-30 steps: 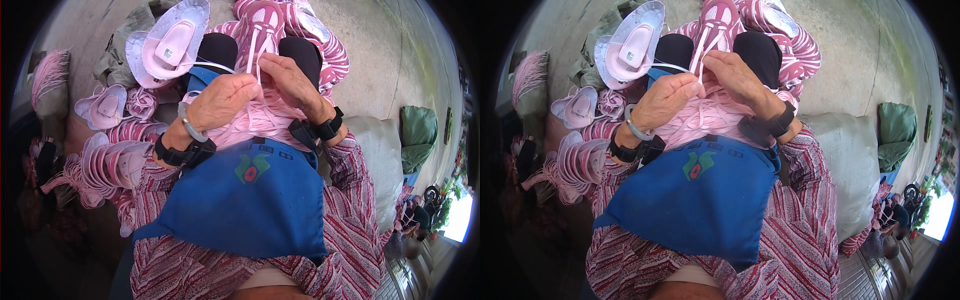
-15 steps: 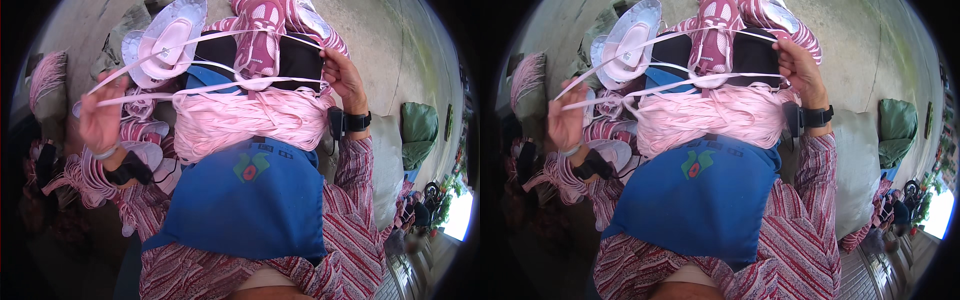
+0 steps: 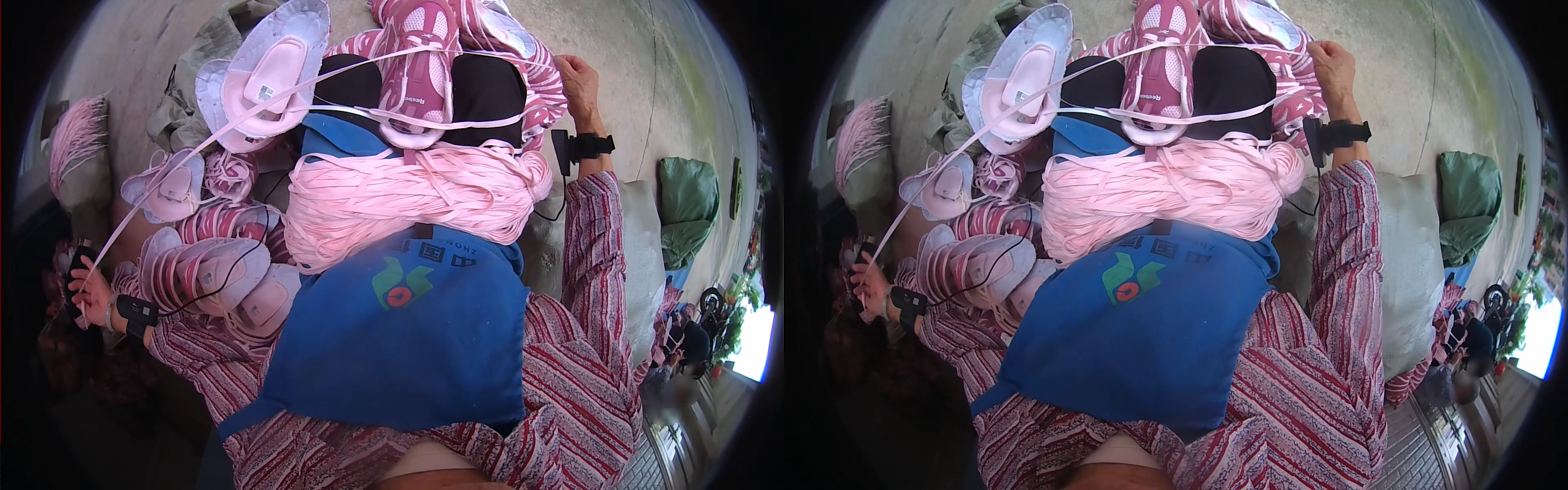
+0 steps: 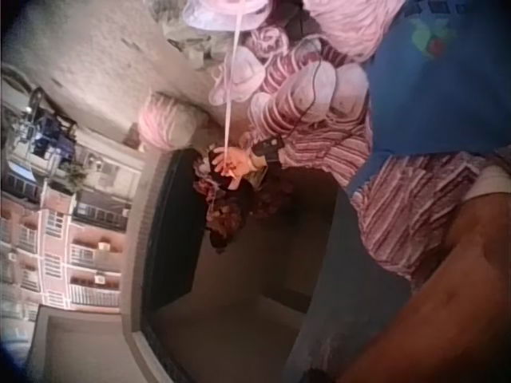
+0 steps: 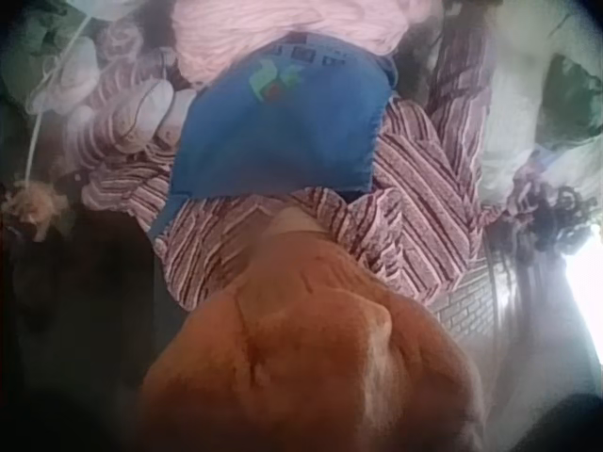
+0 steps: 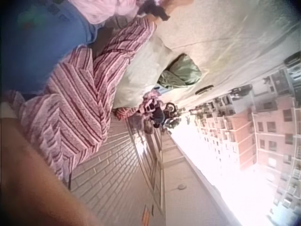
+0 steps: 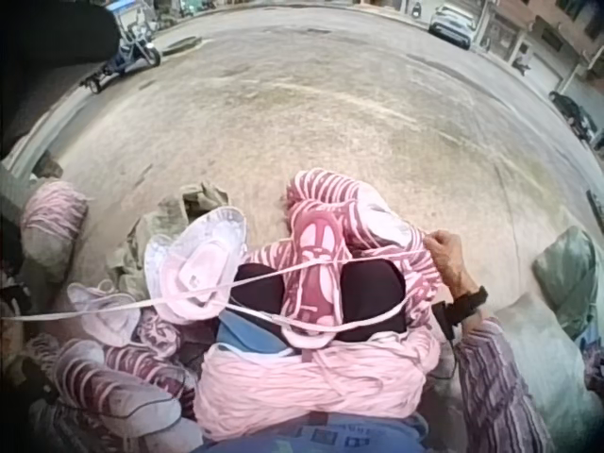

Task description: Lacing a series of pink athletic shoes while sitting in an outdoor manufacturing area.

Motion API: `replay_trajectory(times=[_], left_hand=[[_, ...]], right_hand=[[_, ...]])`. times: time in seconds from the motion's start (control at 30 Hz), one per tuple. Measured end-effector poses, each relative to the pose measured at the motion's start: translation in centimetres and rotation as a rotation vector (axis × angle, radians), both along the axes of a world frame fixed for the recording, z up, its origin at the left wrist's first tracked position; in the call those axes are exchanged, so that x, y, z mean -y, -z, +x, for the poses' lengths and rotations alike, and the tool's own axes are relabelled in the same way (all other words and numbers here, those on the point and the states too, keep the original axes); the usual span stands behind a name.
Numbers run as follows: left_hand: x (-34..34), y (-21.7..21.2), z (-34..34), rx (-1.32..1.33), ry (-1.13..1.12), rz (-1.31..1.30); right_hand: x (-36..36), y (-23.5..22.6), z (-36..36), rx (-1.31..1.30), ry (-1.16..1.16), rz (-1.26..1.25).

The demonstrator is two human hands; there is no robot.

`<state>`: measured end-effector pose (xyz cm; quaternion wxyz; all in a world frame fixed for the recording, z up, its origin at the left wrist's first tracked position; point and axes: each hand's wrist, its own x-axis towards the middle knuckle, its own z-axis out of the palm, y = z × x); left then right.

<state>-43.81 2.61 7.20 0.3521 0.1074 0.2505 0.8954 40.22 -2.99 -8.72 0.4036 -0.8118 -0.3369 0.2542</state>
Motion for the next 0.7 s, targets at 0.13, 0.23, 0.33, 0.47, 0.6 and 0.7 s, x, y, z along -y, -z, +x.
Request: replay_trajectory(times=[0.13, 0.23, 0.33, 0.47, 0.6, 0.7], left_hand=[[-0.8, -0.5, 2.7, 0.012, 0.457, 0.172], [-2.2, -0.2, 11.1, -0.402, 0.914, 0.088], [-2.1, 2.4, 22.9, -0.695, 0.943, -0.236], [-1.5, 6.5, 36.1, -0.781, 1.361, -0.338], [-0.9, 8.1, 42.5, -0.98, 1.404, -0.311], [-0.2, 8.7, 44.8, -1.179, 1.347, -0.369]], right_hand=[[-0.3, -1.4, -1.9, 0.621, -0.215, -0.291], [-0.2, -4.7, -5.9, 0.445, -0.376, -0.01], [1.0, -7.6, -11.4, 0.08, -0.699, 0.043], [2.2, -8.4, -16.6, 0.488, -1.074, 0.171], [3.5, -7.5, -17.2, 0.617, -1.062, -0.029], [4.0, -6.6, -17.0, 0.634, -1.064, -0.066]])
